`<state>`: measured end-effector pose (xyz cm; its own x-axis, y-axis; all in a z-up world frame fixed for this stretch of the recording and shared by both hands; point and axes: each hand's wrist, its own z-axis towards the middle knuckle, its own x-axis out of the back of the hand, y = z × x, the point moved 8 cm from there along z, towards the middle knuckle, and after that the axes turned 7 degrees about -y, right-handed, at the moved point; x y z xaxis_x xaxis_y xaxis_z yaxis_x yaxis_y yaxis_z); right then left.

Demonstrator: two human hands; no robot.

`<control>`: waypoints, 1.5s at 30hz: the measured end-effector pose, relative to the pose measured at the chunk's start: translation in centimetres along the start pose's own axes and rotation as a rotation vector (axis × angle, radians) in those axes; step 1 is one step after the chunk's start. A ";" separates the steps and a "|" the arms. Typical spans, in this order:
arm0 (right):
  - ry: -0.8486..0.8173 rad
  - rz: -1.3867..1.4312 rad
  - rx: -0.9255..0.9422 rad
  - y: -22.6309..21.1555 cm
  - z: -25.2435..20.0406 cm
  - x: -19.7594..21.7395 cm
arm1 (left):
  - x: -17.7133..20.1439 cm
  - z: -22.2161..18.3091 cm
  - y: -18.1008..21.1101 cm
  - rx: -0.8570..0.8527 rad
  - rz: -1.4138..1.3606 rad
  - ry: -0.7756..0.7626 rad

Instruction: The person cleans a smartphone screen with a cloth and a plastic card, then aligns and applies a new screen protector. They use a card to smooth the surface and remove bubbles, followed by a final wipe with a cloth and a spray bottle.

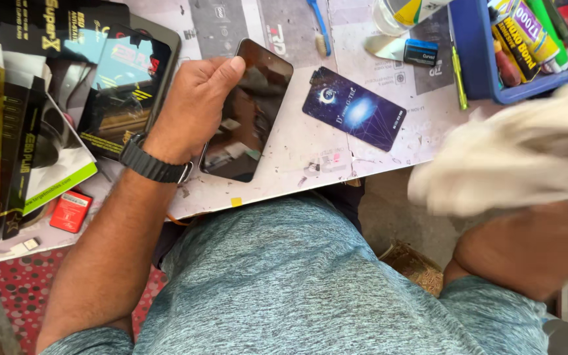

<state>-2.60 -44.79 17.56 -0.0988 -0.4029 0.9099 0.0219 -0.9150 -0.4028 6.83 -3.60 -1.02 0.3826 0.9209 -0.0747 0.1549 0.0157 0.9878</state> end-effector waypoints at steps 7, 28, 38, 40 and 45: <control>-0.483 0.520 0.352 -11.7 0.0 -12.2 | -0.4 -0.4 2.1 -0.042 0.470 0.069; -0.512 0.191 0.651 -17.7 2.6 -10.8 | -4.6 -12.3 7.1 -0.118 1.171 0.246; -0.156 -0.150 0.889 -23.1 1.2 -19.9 | -4.0 -14.2 3.6 -0.168 1.147 0.389; -0.200 -0.171 0.862 -21.7 1.6 -21.6 | -3.9 -14.2 3.4 -0.180 1.139 0.394; -0.234 -0.083 0.723 -15.5 5.8 -17.1 | -3.7 -14.4 3.0 -0.236 1.091 0.398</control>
<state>4.53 -23.84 8.82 0.0826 -0.2525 0.9641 0.6774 -0.6953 -0.2402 -7.24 -1.37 4.21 -0.1083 0.5477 0.8296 -0.2660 -0.8201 0.5067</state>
